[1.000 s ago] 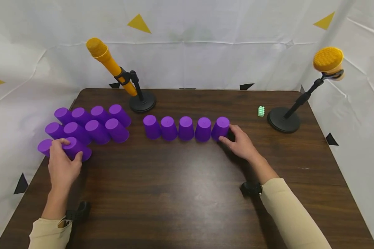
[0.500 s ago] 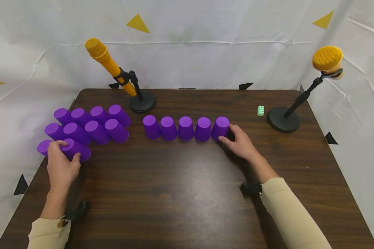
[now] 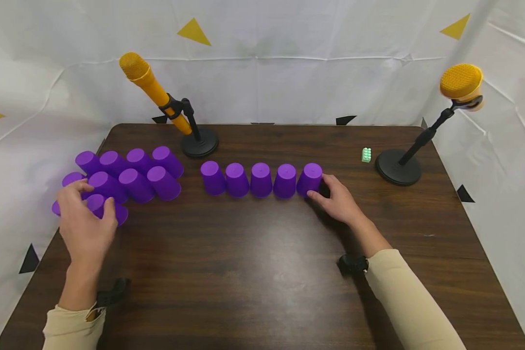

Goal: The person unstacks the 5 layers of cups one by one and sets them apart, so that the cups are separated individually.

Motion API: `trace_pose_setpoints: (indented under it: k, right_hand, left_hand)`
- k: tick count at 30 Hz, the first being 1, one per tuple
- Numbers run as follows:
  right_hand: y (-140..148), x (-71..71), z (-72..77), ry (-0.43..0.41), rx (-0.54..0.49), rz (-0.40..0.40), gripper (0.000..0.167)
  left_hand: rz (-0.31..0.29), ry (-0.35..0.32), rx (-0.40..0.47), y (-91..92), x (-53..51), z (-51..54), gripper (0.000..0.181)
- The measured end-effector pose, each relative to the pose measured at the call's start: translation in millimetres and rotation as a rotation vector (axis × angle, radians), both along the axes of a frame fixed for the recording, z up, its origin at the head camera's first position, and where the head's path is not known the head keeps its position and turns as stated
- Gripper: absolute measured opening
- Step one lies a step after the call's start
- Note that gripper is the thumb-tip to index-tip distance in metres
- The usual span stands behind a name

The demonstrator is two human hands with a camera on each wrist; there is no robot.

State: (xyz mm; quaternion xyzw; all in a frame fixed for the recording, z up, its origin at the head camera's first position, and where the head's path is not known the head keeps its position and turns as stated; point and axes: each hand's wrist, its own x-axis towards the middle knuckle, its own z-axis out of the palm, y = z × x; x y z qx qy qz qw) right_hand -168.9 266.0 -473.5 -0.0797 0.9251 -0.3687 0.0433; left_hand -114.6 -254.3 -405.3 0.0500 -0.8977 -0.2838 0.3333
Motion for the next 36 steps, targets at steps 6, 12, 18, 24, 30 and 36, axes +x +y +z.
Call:
trace_pose_setpoints:
  k: [6,12,18,24,30,36]
  right_hand:
    - [-1,0.5,0.2,0.0,0.002,-0.003,0.059]
    - [-1,0.7,-0.6,0.015,-0.002,-0.001,0.059]
    - [-1,-0.6,-2.0,0.026,0.0,-0.007,0.059]
    - [-2,-0.9,-1.6,0.025,-0.002,-0.002,0.059]
    - [-2,-0.6,-0.5,0.017,0.001,-0.002,0.059]
    - [-1,-0.2,-0.6,0.016,0.002,-0.003,0.059]
  left_hand:
    - [-0.298,0.004,0.102,47.7,-14.6,-10.2,0.04]
    - [-0.492,-0.168,0.163,93.2,-36.3,-33.6,0.048]
    - [-0.568,-0.211,0.118,122.7,-61.3,-42.5,0.05]
    - [-0.562,-0.271,0.131,134.4,-77.6,-47.7,0.048]
    - [-0.563,-0.278,0.166,137.2,-84.2,-52.9,0.042]
    - [-0.571,-0.236,0.175,136.5,-87.4,-56.6,0.038]
